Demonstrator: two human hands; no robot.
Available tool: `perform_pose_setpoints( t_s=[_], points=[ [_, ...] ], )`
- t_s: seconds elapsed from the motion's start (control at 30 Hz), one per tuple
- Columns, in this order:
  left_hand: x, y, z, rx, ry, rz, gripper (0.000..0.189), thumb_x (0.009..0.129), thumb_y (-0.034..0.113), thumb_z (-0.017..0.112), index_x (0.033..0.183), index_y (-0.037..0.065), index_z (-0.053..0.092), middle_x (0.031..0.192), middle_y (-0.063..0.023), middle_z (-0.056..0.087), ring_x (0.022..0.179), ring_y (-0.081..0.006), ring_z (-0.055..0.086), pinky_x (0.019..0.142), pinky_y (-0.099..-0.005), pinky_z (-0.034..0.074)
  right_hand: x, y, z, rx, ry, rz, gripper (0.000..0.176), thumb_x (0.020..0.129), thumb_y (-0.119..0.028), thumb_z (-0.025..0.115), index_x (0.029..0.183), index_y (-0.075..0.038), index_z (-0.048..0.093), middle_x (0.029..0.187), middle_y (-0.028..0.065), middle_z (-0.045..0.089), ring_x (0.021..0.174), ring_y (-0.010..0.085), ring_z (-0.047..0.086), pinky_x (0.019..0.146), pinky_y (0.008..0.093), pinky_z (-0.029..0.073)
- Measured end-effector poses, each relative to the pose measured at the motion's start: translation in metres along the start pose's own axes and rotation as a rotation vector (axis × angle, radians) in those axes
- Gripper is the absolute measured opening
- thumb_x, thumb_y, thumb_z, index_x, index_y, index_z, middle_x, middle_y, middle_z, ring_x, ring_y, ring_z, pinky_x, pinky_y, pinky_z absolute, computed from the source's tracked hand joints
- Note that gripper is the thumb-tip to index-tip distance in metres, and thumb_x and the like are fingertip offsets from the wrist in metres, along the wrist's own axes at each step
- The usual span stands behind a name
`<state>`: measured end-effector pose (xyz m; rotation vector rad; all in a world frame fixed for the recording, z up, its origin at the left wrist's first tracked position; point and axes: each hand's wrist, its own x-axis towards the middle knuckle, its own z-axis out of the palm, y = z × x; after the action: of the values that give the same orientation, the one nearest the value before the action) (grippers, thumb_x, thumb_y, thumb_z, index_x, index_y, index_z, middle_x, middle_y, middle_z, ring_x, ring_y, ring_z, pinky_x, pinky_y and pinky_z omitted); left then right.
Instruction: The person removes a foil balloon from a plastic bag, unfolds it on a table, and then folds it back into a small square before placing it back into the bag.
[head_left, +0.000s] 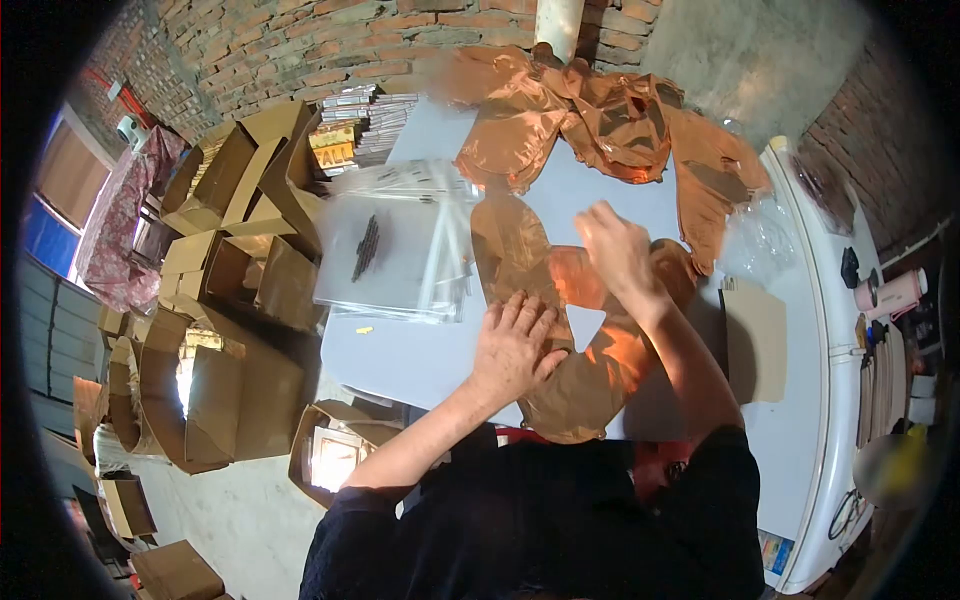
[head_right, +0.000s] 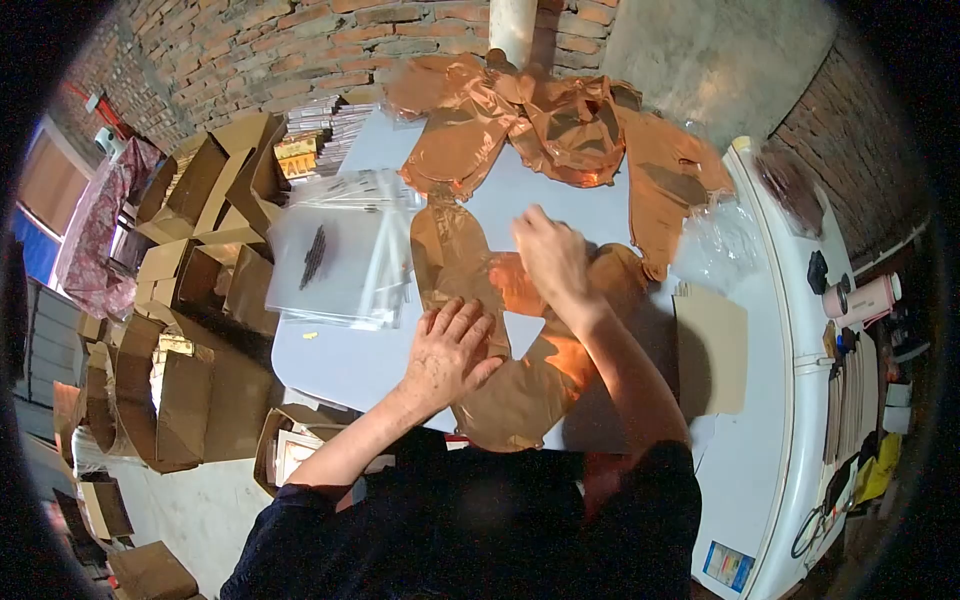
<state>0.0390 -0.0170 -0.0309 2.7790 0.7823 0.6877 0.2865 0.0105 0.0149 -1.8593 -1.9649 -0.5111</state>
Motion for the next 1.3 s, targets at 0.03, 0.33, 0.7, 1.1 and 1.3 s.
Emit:
perform_pose_setpoints(
  t_s=[0.03, 0.33, 0.7, 1.1, 1.3],
  points=[
    [0.003, 0.001, -0.003, -0.021, 0.020, -0.010, 0.065, 0.088, 0.046, 0.076, 0.138, 0.007, 0.062, 0.145, -0.0173, 0.057, 0.138, -0.0366, 0.048, 0.112, -0.0542, 0.037, 0.022, 0.000, 0.012, 0.071, -0.012, -0.015, 0.008, 0.096, -0.014, 0.065, 0.103, -0.014, 0.069, 0.098, 0.0066, 0.064, 0.078, 0.0326, 0.069, 0.065, 0.0448, 0.057],
    [0.070, -0.081, -0.033, -0.099, 0.173, -0.097, 0.057, 0.090, 0.029, 0.077, 0.140, 0.006, 0.061, 0.142, -0.0215, 0.058, 0.130, -0.0417, 0.056, 0.108, -0.0502, 0.047, 0.141, 0.003, 0.119, 0.077, -0.163, -0.162, 0.011, 0.092, -0.016, 0.068, 0.102, -0.010, 0.069, 0.099, 0.0095, 0.069, 0.091, 0.0351, 0.071, 0.073, 0.0484, 0.057],
    [0.199, -0.204, -0.027, -0.206, 0.158, -0.031, 0.031, 0.094, 0.008, 0.067, 0.125, 0.005, 0.070, 0.128, -0.0173, 0.069, 0.115, -0.0383, 0.066, 0.097, -0.0448, 0.054, 0.145, 0.014, 0.133, 0.334, -0.100, 0.137, 0.016, 0.096, -0.023, 0.063, 0.096, -0.009, 0.070, 0.095, 0.0150, 0.074, 0.087, 0.0389, 0.071, 0.077, 0.0520, 0.055],
    [0.245, -0.237, 0.021, -0.297, 0.049, -0.315, 0.026, 0.092, 0.029, 0.074, 0.101, 0.006, 0.080, 0.087, -0.0180, 0.077, 0.082, -0.0341, 0.075, 0.078, -0.0417, 0.058, 0.159, 0.025, 0.125, 0.679, -0.179, 0.408, 0.026, 0.090, -0.033, 0.077, 0.098, -0.009, 0.068, 0.093, 0.0118, 0.074, 0.084, 0.0320, 0.071, 0.077, 0.0444, 0.053],
    [0.247, -0.252, 0.022, -0.582, -0.020, -0.540, 0.038, 0.091, 0.037, 0.076, 0.097, -0.001, 0.079, 0.084, -0.0185, 0.077, 0.077, -0.0276, 0.075, 0.070, -0.0382, 0.058, 0.139, 0.015, 0.107, 0.491, 0.146, 0.158, 0.022, 0.096, -0.032, 0.070, 0.107, -0.013, 0.068, 0.102, 0.0085, 0.070, 0.088, 0.0342, 0.071, 0.075, 0.0453, 0.056]
  ],
)
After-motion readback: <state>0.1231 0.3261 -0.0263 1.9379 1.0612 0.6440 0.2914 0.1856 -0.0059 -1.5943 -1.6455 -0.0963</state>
